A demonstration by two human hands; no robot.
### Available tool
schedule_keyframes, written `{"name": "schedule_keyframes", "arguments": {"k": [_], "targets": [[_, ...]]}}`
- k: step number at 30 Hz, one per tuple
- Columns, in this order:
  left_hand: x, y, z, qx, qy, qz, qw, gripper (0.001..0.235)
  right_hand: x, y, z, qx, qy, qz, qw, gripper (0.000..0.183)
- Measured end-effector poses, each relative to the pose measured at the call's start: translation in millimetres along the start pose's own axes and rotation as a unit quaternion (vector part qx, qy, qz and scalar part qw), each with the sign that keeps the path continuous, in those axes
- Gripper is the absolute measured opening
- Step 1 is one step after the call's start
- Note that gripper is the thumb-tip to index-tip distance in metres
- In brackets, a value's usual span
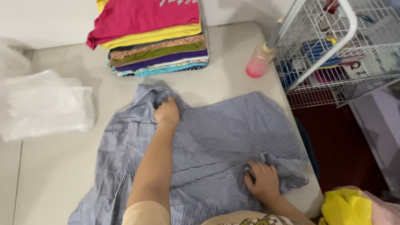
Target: The person folds a blue and white striped shirt and a black and white striped top on a white table. They use a pink spray bottle to mist the garments before folding them neatly and stacking them on top of a pile of other folded clothes.
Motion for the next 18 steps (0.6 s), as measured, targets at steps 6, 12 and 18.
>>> {"name": "schedule_keyframes", "arguments": {"k": [6, 12, 18], "targets": [[-6.3, 0.5, -25.1, -0.023, -0.008, 0.033, 0.999, 0.043, -3.5, -2.0, -1.7, 0.002, 0.016, -0.01, 1.0, 0.031], [-31.0, 9.3, 14.8, 0.034, -0.098, 0.028, 0.994, 0.075, -18.8, -12.6, -5.9, -0.021, 0.051, -0.019, 0.998, 0.026], [7.2, -17.7, -31.0, 0.038, -0.03, 0.052, 0.997, 0.034, -3.0, -1.4, 0.4, -0.003, 0.03, -0.011, 0.999, 0.03]]}}
Point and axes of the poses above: each hand's wrist, its own z-axis away from the middle knuckle, its own x-axis out of the palm, y = z × x, the point moved 9 cm from there along -z, towards the middle knuckle, and after that the axes turned 1 degree about z, right-handed, at the moved point
